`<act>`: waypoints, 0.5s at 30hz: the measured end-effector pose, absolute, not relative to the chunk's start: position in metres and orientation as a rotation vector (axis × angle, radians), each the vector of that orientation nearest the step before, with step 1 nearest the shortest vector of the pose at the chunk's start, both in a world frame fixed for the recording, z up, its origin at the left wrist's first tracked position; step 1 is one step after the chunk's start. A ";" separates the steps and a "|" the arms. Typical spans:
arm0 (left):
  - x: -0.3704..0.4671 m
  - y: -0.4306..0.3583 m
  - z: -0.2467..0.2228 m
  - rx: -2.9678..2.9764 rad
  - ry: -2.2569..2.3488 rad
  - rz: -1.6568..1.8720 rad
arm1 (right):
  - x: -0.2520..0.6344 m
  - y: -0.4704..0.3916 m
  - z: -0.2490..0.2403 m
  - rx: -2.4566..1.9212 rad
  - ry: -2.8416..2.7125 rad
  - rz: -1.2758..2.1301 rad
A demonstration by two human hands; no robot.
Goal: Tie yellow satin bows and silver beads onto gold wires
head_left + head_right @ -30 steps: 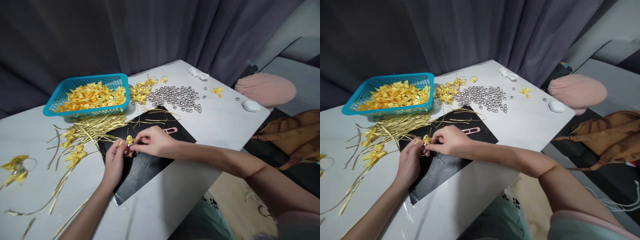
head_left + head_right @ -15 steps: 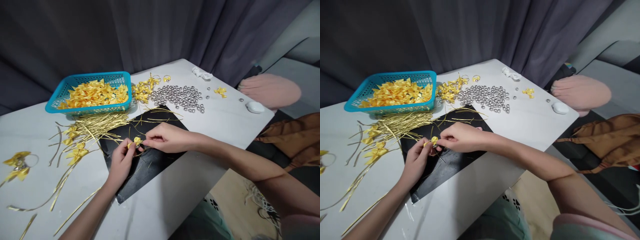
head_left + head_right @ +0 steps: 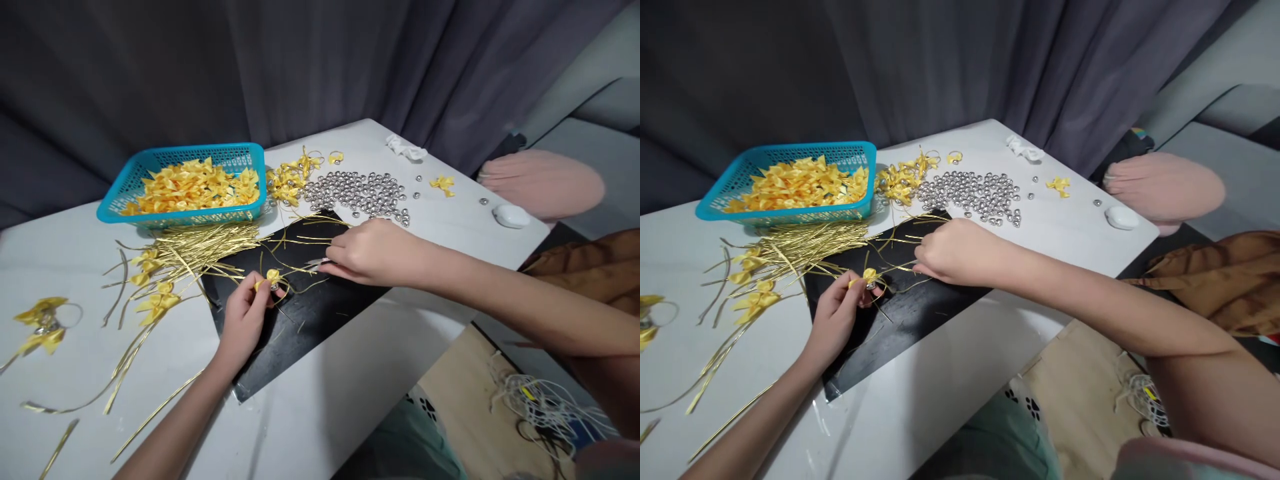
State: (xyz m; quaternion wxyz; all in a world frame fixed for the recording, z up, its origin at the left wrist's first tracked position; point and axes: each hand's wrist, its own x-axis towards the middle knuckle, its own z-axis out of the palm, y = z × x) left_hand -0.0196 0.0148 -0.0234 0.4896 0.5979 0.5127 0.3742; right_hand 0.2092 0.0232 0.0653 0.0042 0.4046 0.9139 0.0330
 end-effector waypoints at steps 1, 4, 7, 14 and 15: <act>-0.020 0.015 -0.024 1.456 1.247 0.905 | 0.208 0.025 0.065 1.243 2.879 0.046; -0.020 0.015 -0.025 1.471 1.242 0.884 | 0.207 0.027 0.066 1.220 3.033 -0.271; -0.020 0.015 -0.025 1.477 1.236 0.867 | 0.207 0.026 0.065 1.234 3.144 -0.534; -0.019 0.016 -0.024 1.439 1.224 0.884 | 0.209 0.027 0.071 1.343 3.096 -0.780; -0.020 0.017 -0.023 1.427 1.223 0.891 | 0.209 0.027 0.074 1.400 3.022 -0.834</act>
